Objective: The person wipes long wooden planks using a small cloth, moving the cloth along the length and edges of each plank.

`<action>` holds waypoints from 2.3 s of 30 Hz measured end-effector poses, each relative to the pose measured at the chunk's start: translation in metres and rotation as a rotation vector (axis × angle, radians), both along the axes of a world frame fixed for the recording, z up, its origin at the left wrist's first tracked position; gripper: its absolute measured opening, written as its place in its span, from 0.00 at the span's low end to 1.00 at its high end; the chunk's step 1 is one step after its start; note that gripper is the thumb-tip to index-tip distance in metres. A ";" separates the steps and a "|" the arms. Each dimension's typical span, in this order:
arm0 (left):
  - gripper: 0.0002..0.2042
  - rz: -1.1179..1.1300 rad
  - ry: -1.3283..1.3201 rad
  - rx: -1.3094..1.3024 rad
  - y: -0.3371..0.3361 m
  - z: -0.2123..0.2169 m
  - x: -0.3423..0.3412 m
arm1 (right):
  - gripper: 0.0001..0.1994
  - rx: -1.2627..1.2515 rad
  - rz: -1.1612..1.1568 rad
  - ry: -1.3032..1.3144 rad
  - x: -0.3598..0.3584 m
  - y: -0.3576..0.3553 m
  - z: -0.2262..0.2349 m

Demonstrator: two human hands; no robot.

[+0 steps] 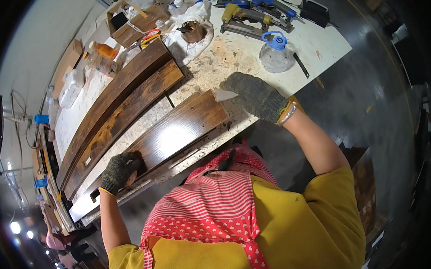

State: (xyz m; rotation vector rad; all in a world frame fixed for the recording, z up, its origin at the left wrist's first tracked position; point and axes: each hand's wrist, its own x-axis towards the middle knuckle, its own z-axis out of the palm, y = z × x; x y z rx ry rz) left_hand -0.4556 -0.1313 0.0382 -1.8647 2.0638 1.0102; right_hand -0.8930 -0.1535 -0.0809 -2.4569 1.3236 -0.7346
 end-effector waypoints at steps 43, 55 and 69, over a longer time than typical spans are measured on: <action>0.12 0.004 0.227 -0.243 0.020 -0.046 0.209 | 0.24 -0.247 -0.669 -0.079 0.224 0.130 0.001; 0.10 -0.035 0.321 -0.389 0.029 -0.040 0.278 | 0.21 -0.247 -0.698 -0.341 0.255 0.135 0.012; 0.10 0.314 0.141 -0.125 0.084 -0.040 0.543 | 0.22 -0.388 -0.575 -0.116 0.419 0.167 -0.011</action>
